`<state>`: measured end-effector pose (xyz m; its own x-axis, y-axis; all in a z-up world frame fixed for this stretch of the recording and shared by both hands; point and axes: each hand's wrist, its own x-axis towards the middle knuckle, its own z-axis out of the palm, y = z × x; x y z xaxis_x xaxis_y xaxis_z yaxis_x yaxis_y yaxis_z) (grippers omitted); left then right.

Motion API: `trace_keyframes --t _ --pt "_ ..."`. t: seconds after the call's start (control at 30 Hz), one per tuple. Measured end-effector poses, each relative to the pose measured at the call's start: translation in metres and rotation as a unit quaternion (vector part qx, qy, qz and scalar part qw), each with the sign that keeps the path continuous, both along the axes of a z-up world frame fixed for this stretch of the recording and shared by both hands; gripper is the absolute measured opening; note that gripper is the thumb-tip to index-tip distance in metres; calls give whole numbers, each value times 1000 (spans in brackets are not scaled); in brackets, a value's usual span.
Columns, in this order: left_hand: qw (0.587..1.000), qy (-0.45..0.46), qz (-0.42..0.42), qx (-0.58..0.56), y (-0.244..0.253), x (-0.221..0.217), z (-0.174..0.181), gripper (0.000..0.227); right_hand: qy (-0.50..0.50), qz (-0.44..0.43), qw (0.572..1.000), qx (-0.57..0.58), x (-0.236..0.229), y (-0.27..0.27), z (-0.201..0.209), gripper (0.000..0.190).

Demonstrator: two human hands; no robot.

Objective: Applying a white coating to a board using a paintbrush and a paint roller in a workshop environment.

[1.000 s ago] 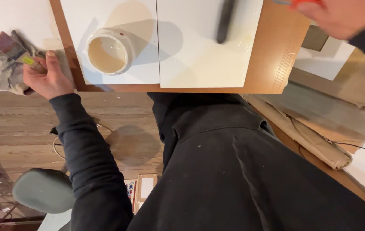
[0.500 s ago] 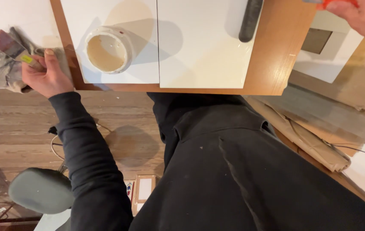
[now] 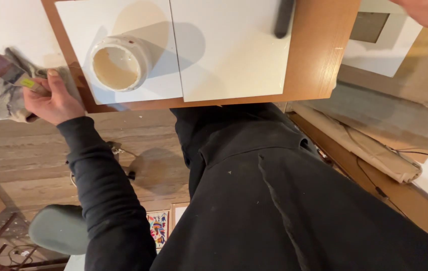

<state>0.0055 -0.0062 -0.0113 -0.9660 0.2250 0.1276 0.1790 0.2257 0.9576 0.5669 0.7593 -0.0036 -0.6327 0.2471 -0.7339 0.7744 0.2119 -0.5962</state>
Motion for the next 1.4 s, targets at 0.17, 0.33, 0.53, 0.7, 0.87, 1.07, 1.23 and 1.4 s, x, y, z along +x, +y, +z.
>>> trace_keyframes --t 0.17,0.33,0.53,0.7,0.87,1.07,1.23,1.4 --pt "999 -36 -7 -3 1 -5 7 35 -56 -201 977 -50 -37 -180 152 30" --pt "996 -52 -3 -78 14 -12 32 31 -64 -126 978 151 -151 -361 211 33" --pt "991 -132 -30 -5 15 -23 47 32 90 -344 935 -20 -207 -399 171 39" --pt "981 -178 -71 -36 29 -40 55 27 19 -372 928 -3 -167 -457 172 39" --pt "977 -184 -103 -30 17 -46 37 28 -48 -483 869 -92 -108 -523 178 37" --pt "969 -209 -125 -36 20 -47 40 29 0 -390 921 11 -168 -447 163 33" --pt "971 -186 -146 -41 7 -40 49 34 -44 -394 917 40 -195 -414 167 32" --pt "976 -143 -162 15 -8 -33 76 28 -25 -411 911 -30 -185 -427 178 35"
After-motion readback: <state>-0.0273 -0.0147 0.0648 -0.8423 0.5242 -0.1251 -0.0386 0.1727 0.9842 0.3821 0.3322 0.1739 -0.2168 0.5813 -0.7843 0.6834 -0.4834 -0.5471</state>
